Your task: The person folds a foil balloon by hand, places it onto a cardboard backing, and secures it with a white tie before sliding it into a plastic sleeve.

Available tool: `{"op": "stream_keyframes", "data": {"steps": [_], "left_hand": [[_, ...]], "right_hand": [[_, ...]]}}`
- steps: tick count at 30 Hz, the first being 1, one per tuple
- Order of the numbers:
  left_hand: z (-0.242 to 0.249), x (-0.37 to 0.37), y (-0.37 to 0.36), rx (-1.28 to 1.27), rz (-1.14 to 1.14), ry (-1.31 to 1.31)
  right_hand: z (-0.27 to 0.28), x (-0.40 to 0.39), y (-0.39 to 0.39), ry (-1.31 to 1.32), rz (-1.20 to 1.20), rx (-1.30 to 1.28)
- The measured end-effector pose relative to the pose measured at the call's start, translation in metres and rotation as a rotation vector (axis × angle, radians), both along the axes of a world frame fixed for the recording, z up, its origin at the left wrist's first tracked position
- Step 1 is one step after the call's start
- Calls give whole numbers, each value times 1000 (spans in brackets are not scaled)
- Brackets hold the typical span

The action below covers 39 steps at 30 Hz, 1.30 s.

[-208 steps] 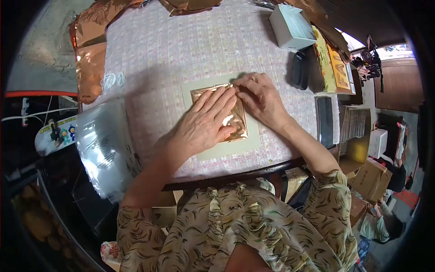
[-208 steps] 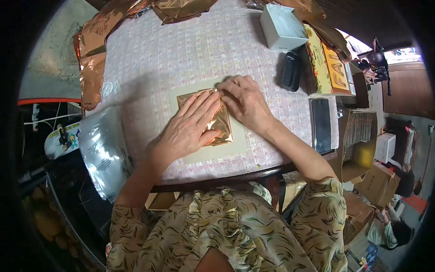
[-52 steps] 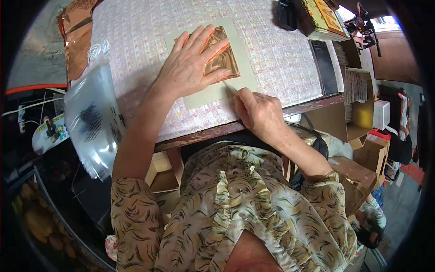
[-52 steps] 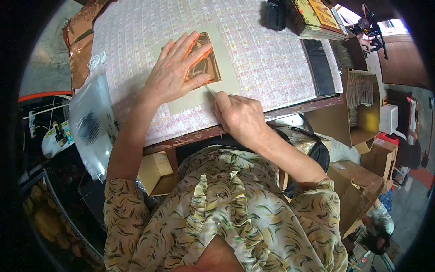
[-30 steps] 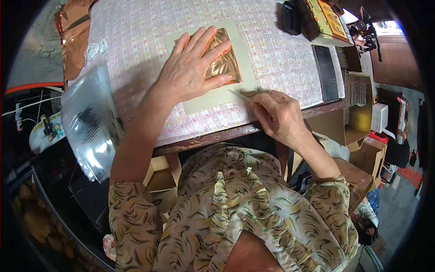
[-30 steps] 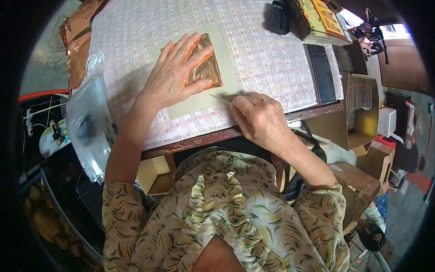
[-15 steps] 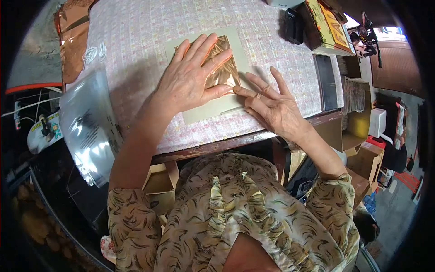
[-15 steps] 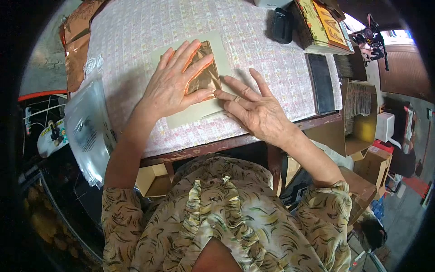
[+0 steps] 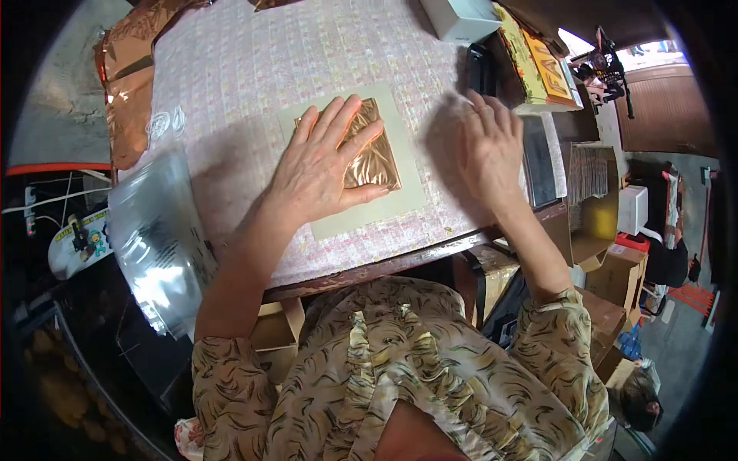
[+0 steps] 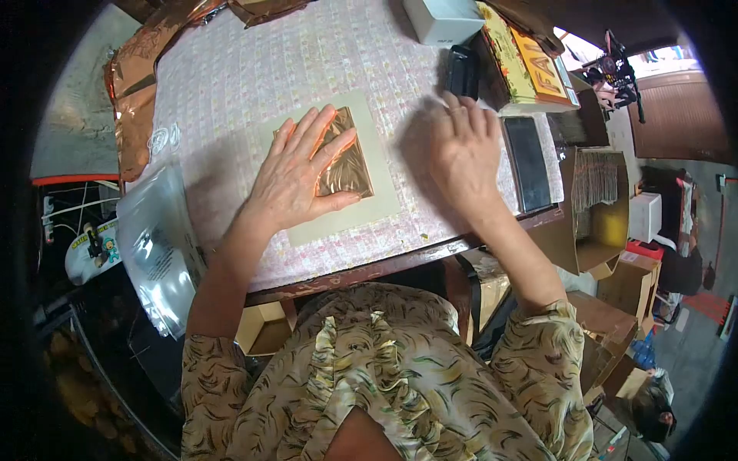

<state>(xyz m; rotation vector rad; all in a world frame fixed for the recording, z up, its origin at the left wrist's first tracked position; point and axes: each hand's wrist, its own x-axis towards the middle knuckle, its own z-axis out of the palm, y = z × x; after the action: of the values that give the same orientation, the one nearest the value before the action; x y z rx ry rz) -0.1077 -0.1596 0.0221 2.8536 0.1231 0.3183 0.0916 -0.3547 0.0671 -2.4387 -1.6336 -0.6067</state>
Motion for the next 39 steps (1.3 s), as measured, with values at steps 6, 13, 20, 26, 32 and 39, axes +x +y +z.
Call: {"op": "stream_keyframes", "data": {"steps": [6,13,20,26,32,39], "left_hand": [[-1,-1,1,-74,25,-47],[-4,-1,1,-81,41,-38],[0,1,2,-110,29,-17],[0,2,3,-138,25,-26],[1,1,2,-123,31,-24],[-4,1,2,-106,28,-35]], "right_hand": [[-23,-31,25,323,464,-89],[-30,-42,39,277,390,-185],[-34,-47,42,251,243,-206],[-30,-38,41,227,169,-232],[-28,-35,52,352,141,-134],[-52,-35,61,280,196,-164]]}}
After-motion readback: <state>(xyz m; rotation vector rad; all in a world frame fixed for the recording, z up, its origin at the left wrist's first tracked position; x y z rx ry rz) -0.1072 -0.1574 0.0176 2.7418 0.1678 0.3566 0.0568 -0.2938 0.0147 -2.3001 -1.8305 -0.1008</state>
